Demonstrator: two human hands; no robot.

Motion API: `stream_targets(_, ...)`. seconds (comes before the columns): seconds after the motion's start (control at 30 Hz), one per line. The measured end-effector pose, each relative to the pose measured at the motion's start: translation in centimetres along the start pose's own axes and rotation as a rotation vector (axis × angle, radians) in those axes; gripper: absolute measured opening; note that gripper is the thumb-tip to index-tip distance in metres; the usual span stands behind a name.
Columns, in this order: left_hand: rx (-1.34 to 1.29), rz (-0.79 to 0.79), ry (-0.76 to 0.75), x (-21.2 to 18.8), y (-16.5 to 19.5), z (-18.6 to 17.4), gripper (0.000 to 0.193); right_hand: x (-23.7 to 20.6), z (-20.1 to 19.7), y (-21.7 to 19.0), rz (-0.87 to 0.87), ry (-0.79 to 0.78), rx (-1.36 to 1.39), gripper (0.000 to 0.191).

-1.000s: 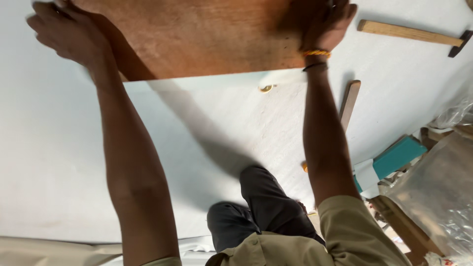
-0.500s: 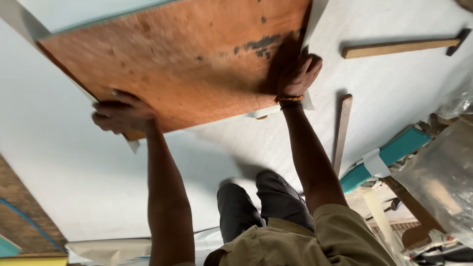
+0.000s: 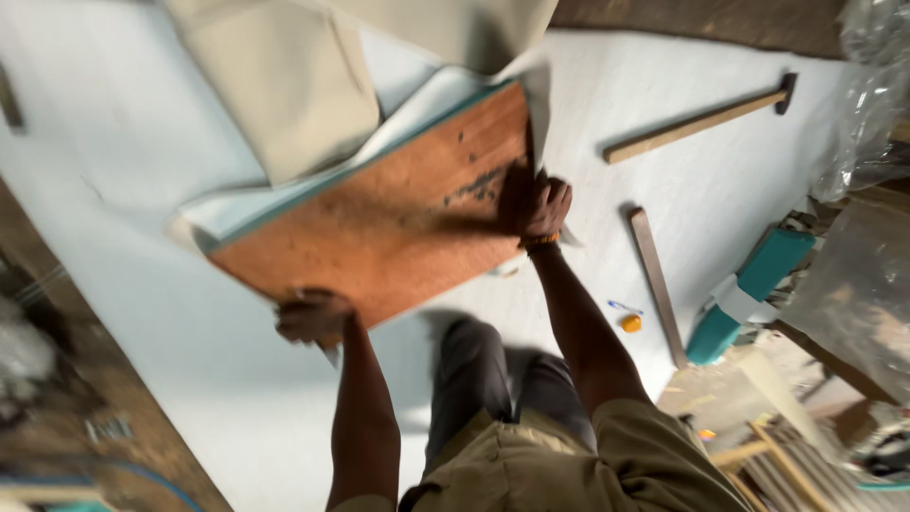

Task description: The person measures and marks a large white fabric sheet using a tape measure, a wooden ruler, and a blue pen. They then use large scissors to cut the fabric along the marked lines, separating a rectangular piece. Finally, they place a wooden board on the cut piece to check the fit.

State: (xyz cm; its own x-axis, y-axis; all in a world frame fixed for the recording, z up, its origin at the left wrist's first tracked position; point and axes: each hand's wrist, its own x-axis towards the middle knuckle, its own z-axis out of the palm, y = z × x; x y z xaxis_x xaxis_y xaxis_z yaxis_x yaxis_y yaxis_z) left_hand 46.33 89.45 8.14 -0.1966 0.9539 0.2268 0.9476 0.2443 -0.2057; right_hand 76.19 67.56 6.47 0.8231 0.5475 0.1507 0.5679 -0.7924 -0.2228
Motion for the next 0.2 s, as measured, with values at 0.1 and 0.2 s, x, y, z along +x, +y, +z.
stream_targets(0.1,-0.078,-0.096,-0.109,0.8,2.6,-1.5,0.083,1.9,-1.2,-1.6,0.042,-0.01,0.039,0.042)
stream_targets(0.2,-0.034,-0.154,-0.203,0.8,0.8,-2.8,0.081,0.9,-2.9,-1.7,0.035,-0.01,0.05,0.047)
